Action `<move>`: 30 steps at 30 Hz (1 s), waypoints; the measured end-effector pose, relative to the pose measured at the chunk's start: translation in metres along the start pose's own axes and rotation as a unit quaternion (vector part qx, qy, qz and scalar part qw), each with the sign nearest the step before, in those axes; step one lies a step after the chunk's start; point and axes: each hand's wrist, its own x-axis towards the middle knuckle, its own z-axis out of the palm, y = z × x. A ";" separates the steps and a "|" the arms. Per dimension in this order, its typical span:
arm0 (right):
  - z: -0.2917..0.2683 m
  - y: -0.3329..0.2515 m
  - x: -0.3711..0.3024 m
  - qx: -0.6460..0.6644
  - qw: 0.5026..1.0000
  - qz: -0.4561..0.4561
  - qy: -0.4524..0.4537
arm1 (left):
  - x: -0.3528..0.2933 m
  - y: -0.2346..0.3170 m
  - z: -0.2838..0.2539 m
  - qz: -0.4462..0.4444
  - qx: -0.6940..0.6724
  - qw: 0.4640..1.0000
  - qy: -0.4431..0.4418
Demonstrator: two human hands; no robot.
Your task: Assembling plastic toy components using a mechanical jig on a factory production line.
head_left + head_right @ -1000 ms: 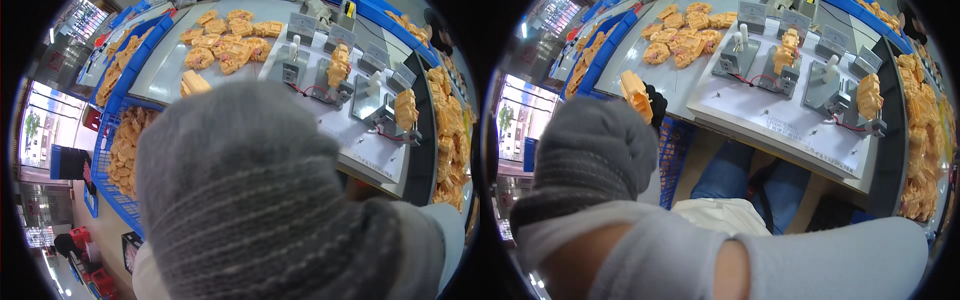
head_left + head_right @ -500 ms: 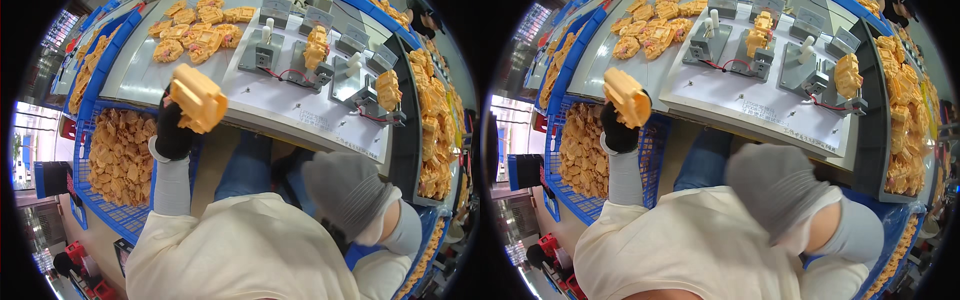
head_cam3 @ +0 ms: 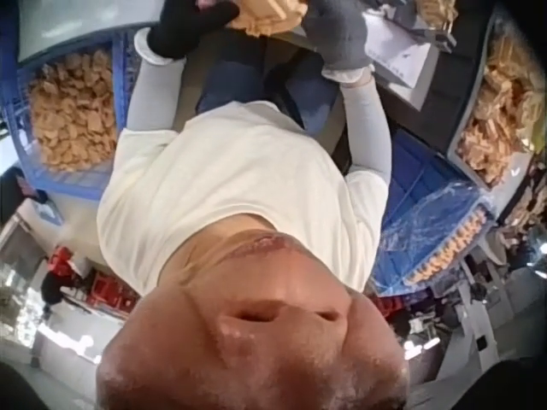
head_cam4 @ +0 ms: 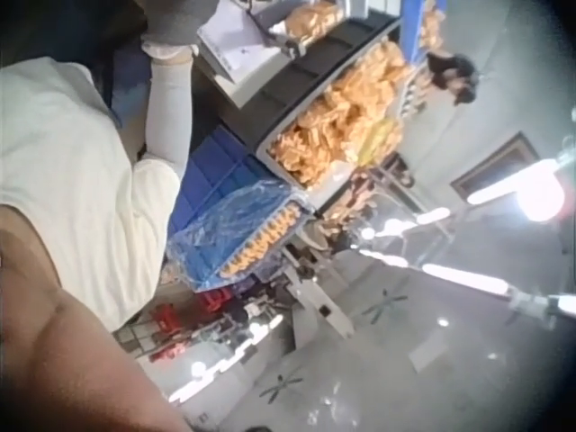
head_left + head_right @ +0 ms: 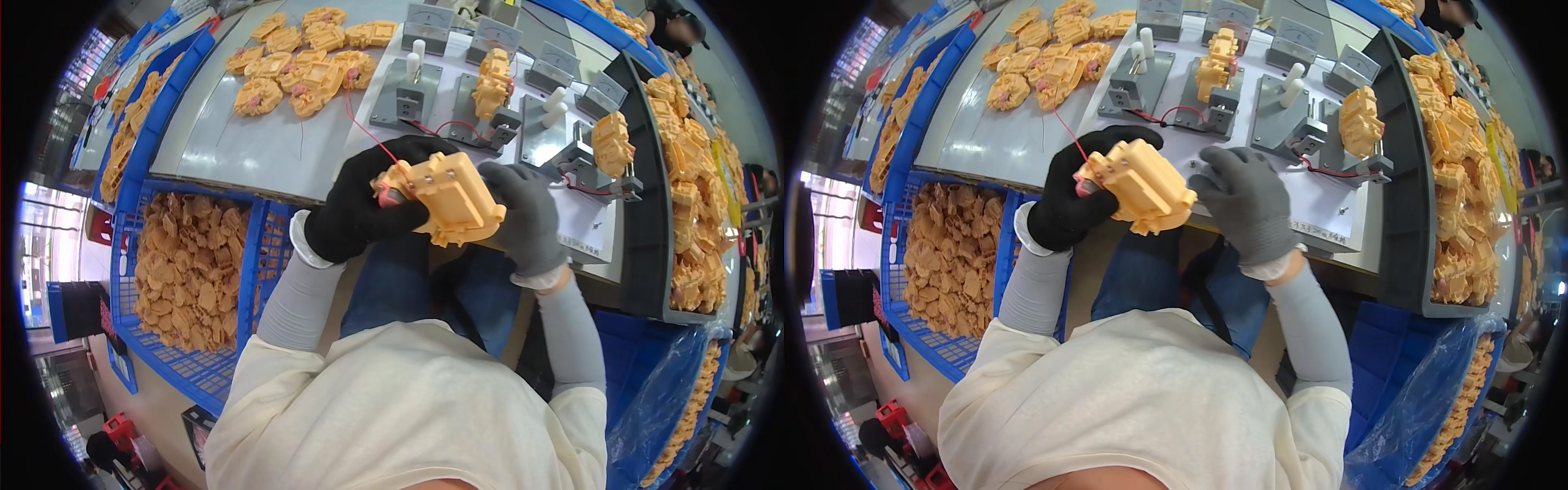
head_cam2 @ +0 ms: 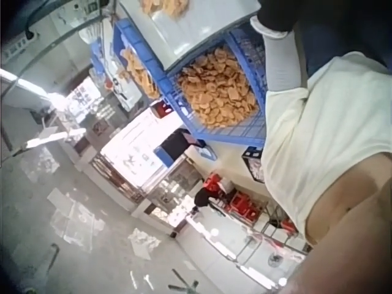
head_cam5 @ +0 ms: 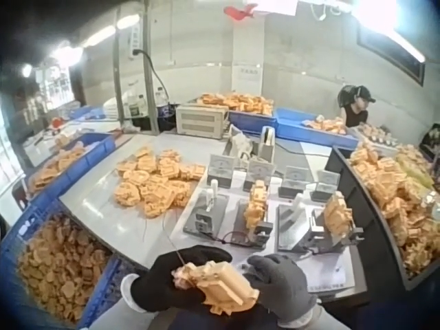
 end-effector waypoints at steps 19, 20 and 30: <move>-0.068 -0.013 0.039 0.149 0.967 0.168 0.117 | 0.055 -0.023 0.046 0.109 0.073 0.987 -0.094; -0.068 -0.013 0.053 0.135 0.974 0.150 0.102 | 0.056 -0.023 0.045 0.112 0.071 0.986 -0.099; -0.032 0.004 0.132 -0.094 0.967 0.154 -0.181 | 0.050 -0.019 0.056 0.094 0.110 0.989 -0.019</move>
